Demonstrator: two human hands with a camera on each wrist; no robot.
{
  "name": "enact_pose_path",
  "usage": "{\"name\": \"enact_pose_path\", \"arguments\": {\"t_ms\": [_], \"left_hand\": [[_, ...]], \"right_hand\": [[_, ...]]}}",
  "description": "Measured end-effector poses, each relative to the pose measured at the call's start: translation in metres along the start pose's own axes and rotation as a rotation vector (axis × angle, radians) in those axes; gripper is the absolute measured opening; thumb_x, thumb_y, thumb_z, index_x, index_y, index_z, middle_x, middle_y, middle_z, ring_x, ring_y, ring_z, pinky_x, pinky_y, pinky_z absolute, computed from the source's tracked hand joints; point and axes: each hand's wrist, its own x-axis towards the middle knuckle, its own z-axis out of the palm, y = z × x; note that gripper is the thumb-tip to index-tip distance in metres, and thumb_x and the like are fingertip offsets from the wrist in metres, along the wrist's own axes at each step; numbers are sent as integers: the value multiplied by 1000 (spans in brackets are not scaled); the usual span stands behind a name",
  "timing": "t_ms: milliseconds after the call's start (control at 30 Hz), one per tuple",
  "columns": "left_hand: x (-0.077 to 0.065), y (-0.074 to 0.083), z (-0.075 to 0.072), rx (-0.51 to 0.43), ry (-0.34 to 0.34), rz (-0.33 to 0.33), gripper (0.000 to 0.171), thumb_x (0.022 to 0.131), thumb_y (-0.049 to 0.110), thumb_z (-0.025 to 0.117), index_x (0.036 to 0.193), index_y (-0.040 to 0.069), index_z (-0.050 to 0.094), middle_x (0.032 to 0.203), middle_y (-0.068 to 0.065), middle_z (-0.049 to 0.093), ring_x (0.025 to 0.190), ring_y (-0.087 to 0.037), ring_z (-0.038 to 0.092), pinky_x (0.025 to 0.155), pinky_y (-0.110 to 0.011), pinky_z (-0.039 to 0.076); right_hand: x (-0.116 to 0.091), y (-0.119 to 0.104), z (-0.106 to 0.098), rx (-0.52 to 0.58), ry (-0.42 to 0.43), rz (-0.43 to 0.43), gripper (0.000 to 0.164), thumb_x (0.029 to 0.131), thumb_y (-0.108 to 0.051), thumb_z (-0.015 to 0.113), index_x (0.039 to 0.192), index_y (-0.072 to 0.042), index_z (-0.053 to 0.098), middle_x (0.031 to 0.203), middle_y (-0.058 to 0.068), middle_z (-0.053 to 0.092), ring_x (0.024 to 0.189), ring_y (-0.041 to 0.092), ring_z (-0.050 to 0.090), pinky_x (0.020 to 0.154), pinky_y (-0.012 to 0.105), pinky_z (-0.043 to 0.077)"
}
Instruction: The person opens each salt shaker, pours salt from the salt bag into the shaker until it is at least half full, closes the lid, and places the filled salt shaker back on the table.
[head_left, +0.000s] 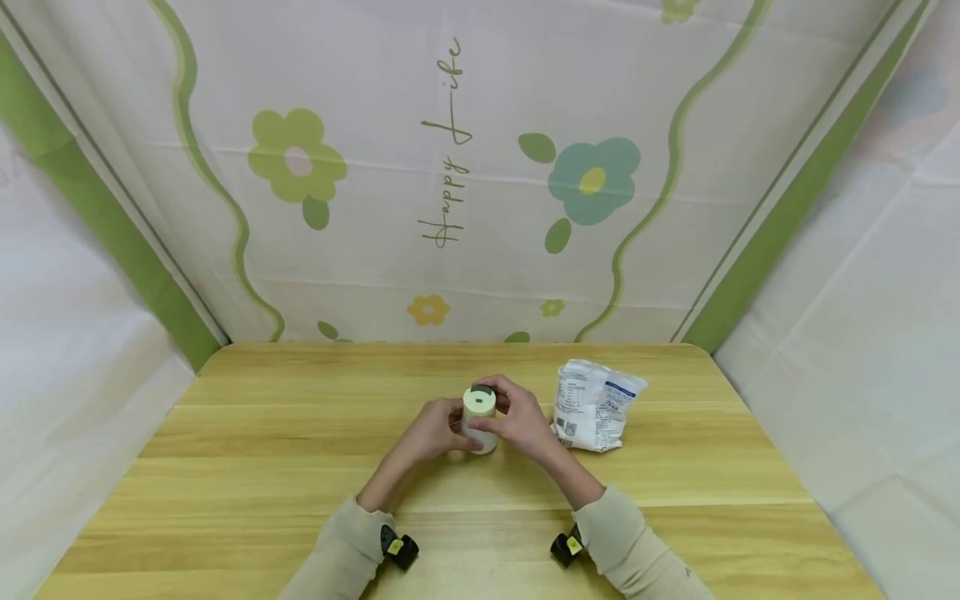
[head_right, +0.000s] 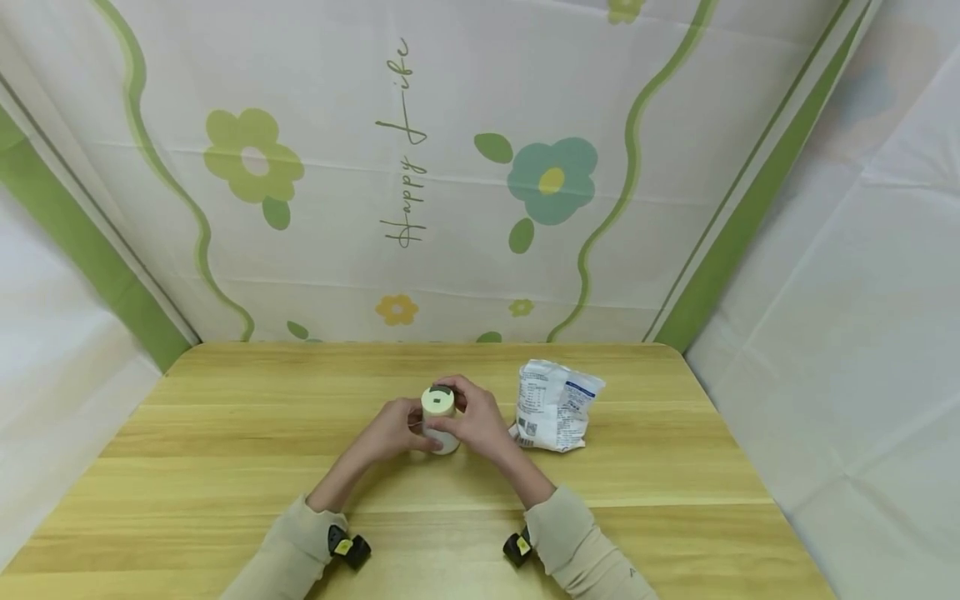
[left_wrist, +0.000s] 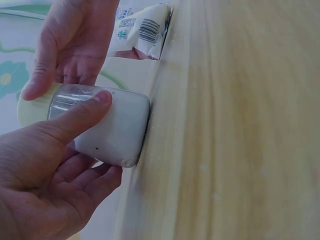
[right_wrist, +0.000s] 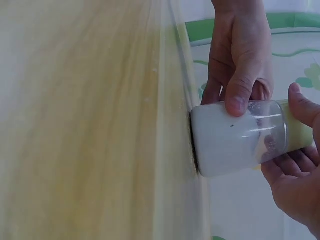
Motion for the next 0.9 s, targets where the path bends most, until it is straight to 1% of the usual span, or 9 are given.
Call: {"name": "enact_pose_path", "arguments": {"t_ms": [100, 200, 300, 367, 467, 567, 633, 733, 900], "left_hand": [[0, -1, 1, 5, 1, -1, 44, 76, 15, 87, 115, 6, 70, 115, -10, 72, 107, -23, 68, 92, -43, 56], [0, -3, 1, 9, 0, 0, 46, 77, 16, 87, 117, 6, 69, 117, -11, 72, 108, -25, 68, 93, -43, 56], [1, -4, 2, 15, -2, 1, 46, 77, 17, 87, 118, 5, 69, 118, -12, 72, 109, -26, 68, 93, -44, 56], [1, -4, 2, 16, -1, 4, 47, 77, 17, 87, 118, 5, 69, 118, -13, 72, 109, -26, 68, 93, -44, 56], [1, -4, 1, 22, 3, 9, 45, 77, 17, 87, 117, 6, 69, 117, -11, 72, 107, -24, 68, 92, -42, 56], [1, -3, 0, 28, 8, 17, 43, 76, 18, 87, 114, 8, 70, 114, -8, 73, 103, -20, 68, 89, -38, 57], [1, -2, -1, 31, 10, 20, 41, 76, 17, 87, 112, 9, 71, 112, -6, 73, 100, -17, 67, 87, -36, 56], [1, -2, -2, 28, 9, 25, 41, 76, 17, 87, 112, 9, 71, 112, -6, 74, 100, -17, 68, 87, -37, 57], [1, -2, 0, 12, 1, 10, 45, 77, 16, 87, 117, 5, 69, 117, -12, 72, 107, -25, 68, 92, -42, 56]], "right_hand": [[-1, 0, -1, 12, -14, -11, 60, 83, -20, 82, 136, -10, 56, 135, 9, 61, 124, 27, 61, 102, 38, 52], [0, 0, -4, 28, -55, -45, 64, 85, -16, 79, 142, -9, 52, 142, 13, 56, 131, 29, 56, 107, 42, 48], [0, 1, -6, 28, -74, -72, 60, 86, -14, 78, 141, -10, 54, 142, 15, 56, 132, 29, 55, 109, 42, 46], [0, 1, -5, 24, -59, -72, 56, 86, -14, 78, 138, -9, 57, 138, 14, 60, 130, 29, 57, 108, 40, 47], [0, -1, -2, 10, -3, -48, 53, 83, -14, 81, 133, -11, 61, 131, 9, 64, 125, 26, 60, 104, 36, 50], [0, -3, 3, 3, 41, -29, 53, 81, -14, 82, 130, -11, 62, 129, 7, 65, 123, 25, 62, 102, 33, 51], [1, -4, 4, -2, 49, -22, 53, 81, -15, 83, 130, -12, 61, 129, 7, 65, 123, 25, 62, 102, 33, 51], [1, -4, 2, 5, 20, -23, 57, 83, -15, 82, 134, -13, 58, 133, 7, 63, 126, 25, 59, 105, 37, 49], [2, 1, -4, 42, -68, -26, 60, 88, -14, 77, 142, -10, 52, 142, 10, 57, 131, 28, 56, 108, 43, 47]]}}
